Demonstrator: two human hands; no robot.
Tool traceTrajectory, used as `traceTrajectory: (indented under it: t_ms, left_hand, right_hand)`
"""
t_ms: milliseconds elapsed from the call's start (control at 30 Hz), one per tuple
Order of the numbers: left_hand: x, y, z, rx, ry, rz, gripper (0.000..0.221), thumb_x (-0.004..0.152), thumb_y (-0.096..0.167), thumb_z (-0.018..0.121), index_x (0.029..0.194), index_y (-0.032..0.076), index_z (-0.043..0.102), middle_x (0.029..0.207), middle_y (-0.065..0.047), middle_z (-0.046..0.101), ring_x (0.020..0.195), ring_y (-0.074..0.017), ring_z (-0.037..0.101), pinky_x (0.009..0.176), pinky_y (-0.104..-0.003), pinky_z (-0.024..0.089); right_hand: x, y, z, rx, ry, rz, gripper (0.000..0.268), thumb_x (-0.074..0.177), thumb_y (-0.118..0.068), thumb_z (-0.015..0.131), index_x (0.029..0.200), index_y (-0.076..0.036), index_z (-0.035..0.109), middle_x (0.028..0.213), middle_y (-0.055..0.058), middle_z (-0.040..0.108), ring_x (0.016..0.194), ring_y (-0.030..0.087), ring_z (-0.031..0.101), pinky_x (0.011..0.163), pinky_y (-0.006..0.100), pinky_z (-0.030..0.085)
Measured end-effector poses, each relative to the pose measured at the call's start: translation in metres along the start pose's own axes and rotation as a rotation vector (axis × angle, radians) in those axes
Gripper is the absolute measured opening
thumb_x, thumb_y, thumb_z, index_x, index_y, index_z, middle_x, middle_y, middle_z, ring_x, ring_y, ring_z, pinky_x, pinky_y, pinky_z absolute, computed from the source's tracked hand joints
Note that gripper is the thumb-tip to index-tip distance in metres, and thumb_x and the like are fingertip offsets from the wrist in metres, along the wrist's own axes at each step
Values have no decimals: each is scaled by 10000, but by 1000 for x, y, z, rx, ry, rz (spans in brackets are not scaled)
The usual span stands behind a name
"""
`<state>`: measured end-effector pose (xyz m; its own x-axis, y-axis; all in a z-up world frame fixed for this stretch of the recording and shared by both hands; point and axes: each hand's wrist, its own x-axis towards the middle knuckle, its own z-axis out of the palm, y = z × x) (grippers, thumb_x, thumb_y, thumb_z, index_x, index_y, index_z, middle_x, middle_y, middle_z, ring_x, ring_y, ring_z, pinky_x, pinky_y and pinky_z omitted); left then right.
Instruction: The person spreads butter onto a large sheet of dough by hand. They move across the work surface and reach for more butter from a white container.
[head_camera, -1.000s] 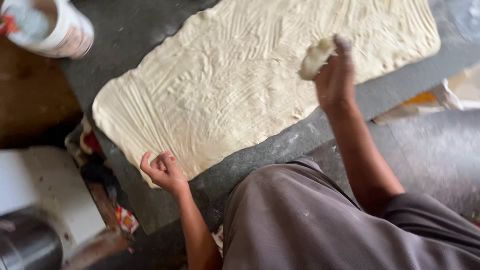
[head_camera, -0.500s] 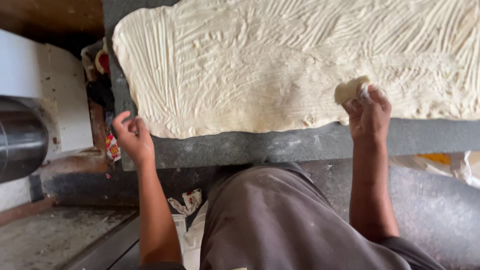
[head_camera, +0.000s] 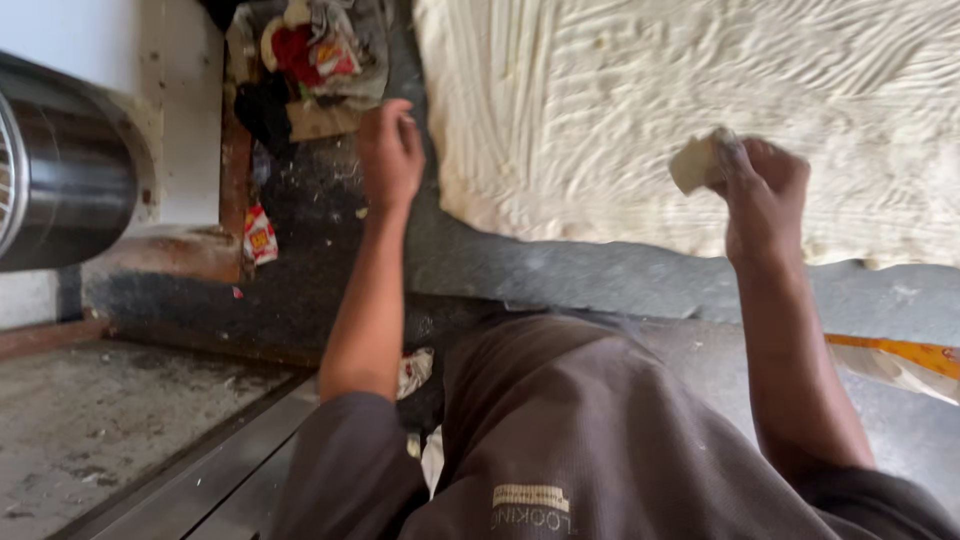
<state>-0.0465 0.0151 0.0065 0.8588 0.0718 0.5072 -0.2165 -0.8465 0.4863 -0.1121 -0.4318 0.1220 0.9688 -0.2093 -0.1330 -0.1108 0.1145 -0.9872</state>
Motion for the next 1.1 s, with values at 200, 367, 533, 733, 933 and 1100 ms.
traceTrajectory:
  t_ms: [200,367,533,733,933,1100]
  left_hand:
    - [-18,-4,11,72,8,-4,128,1060,177,575,1156,96,599,1153,-115,570,1101,-292,565,925,-455,494]
    - [-8,-2,11,53,-27,-68,125,1037,192,579,1129,110,604,1133,-104,581,1077,-282,582,897,-444,495]
    - [-3,15,-13,40,-4,-100,102,1034,157,579,1130,129,603,1131,-89,574,1109,-307,580,910,-468,491]
    - [5,20,-19,45,-37,-130,103,1040,153,579,1139,127,594,1142,-86,565,1111,-311,571,918,-466,490]
    - [5,19,-15,74,-54,-106,89,1046,158,573,1131,131,573,1144,-87,541,1140,-306,560,929,-465,484]
    - [5,22,-16,58,-70,-115,69,1057,152,570,1122,132,576,1142,-91,542,1114,-309,557,910,-476,479]
  right_hand:
    - [18,-46,128,-25,-220,-283,189,1118,-69,681,985,-17,559,975,51,596,801,74,600,740,273,563]
    - [36,-61,194,6,-310,-276,160,1084,22,675,979,-42,572,939,41,645,859,84,682,769,271,615]
    - [60,-49,212,-90,-335,-272,88,1146,56,710,1087,44,646,1030,137,708,885,106,665,764,243,532]
    - [56,-38,232,-196,-279,-214,75,1017,32,665,1049,-7,609,1055,144,717,1054,131,750,883,262,637]
    - [57,-41,233,-683,-232,-226,85,1077,6,640,1126,71,613,997,230,733,778,248,678,618,358,502]
    - [67,27,247,-787,-249,-443,278,1035,-100,672,1289,11,644,1156,200,733,635,134,583,519,287,508]
